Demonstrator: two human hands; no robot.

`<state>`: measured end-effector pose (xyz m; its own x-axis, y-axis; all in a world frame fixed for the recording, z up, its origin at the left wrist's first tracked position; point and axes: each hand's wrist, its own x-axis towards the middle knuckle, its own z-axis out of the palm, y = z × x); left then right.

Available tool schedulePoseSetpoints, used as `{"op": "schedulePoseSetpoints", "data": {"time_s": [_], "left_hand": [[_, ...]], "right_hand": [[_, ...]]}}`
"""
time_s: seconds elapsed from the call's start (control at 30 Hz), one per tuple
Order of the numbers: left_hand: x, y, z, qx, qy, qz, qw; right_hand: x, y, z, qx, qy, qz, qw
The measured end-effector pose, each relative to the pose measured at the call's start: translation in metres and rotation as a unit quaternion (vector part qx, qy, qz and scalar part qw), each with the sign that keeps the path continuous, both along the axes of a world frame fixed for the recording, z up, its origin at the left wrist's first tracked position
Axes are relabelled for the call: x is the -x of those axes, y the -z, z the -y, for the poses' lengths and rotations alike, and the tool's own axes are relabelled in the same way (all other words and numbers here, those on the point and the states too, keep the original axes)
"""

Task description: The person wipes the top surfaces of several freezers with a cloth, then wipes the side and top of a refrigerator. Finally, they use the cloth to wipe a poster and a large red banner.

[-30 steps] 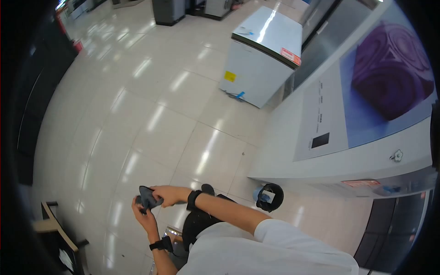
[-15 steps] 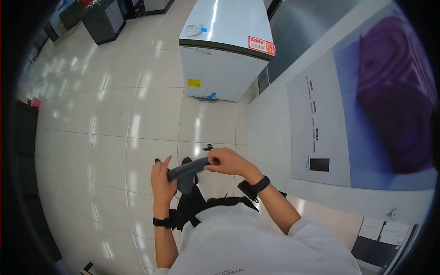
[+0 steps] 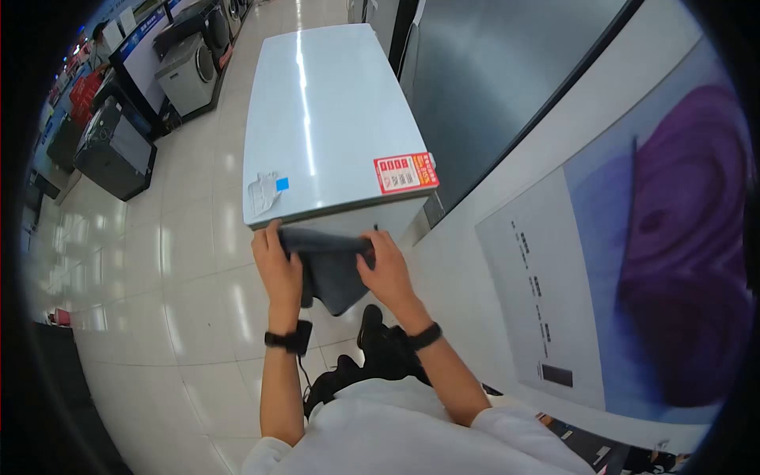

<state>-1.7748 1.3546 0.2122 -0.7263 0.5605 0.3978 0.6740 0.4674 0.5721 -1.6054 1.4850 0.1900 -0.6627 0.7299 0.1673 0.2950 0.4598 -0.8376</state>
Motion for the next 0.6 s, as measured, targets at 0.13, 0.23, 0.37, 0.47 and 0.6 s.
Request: {"op": "schedulePoseSetpoints", "data": {"time_s": [0.13,0.23,0.37,0.47,0.6], "left_hand": [[0.058,0.072,-0.122,0.099,0.029,-0.025,0.994],[0.081,0.121,-0.138,0.215,0.126,0.052,0.967],[0.110,0.160,-0.137,0.192,0.172,0.045,0.965],[0.146,0.159,-0.169,0.223,0.193,0.079,0.952],[0.186,0.153,-0.229,0.154,0.272,0.019,0.950]], "right_hand": [[0.088,0.051,-0.055,-0.068,0.059,0.019,0.996],[0.121,0.102,-0.066,-0.078,0.041,0.148,0.985],[0.150,0.144,-0.080,-0.079,0.064,0.237,0.966],[0.176,0.146,-0.099,-0.078,0.150,0.250,0.953],[0.215,0.161,-0.116,-0.128,0.279,0.258,0.916]]}}
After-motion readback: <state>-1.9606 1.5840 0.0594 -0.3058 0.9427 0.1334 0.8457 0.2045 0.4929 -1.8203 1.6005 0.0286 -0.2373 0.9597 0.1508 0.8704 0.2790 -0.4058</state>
